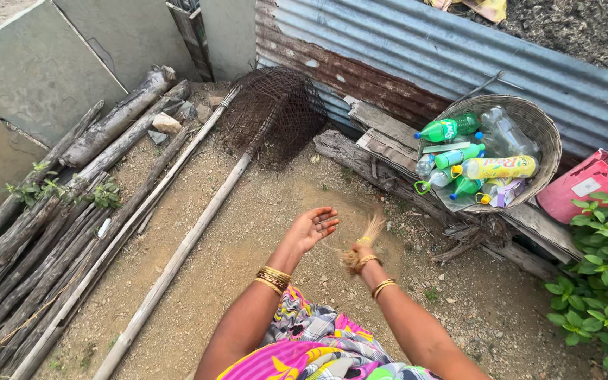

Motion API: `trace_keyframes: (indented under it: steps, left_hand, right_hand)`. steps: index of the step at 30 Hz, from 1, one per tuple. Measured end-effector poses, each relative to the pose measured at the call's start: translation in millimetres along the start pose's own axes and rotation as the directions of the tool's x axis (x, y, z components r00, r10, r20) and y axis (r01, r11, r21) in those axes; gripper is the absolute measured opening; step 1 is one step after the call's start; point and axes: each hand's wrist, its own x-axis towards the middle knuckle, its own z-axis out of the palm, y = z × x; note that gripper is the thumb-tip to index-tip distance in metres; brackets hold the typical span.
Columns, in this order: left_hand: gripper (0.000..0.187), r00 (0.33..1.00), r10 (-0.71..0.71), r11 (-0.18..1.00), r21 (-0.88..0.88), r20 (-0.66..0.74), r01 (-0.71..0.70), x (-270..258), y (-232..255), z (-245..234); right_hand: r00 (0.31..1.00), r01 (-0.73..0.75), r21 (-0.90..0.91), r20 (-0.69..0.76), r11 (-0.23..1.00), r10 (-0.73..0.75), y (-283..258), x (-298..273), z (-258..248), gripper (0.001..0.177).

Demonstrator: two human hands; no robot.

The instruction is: The person sweeps the dirt ground outdoors using a hand broom.

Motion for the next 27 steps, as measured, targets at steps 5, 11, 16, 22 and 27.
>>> trace_keyframes:
  steps: [5,11,16,22,27]
  left_hand:
    - [0.03,0.998,-0.041,0.999,-0.002,0.044,0.041,22.2,1.5,4.5]
    - [0.028,0.994,-0.025,1.0,-0.013,0.106,0.027,33.9,18.1,-12.6]
    - [0.028,0.999,-0.02,1.0,0.02,0.047,0.019,23.3,44.0,-41.2]
    - [0.025,0.999,0.002,1.0,-0.007,0.051,-0.002,11.4,77.6,-56.2]
    - [0.024,0.997,-0.004,0.999,-0.032,0.074,0.006,7.9,85.8,-66.4]
  right_hand:
    - [0.944,0.322,0.173,0.022,0.931,-0.33,41.9,-29.0,83.0,0.006]
    - [0.933,0.141,-0.105,0.346,0.984,-0.097,60.1,-50.7,111.7,0.021]
    - [0.939,0.133,-0.275,0.342,0.952,-0.032,48.0,-21.9,99.8,0.024]
    - [0.98,0.021,-0.002,0.198,1.0,-0.021,17.7,5.3,78.7,0.02]
    - [0.994,0.084,0.168,0.057,0.982,-0.094,22.7,-31.1,106.2,0.018]
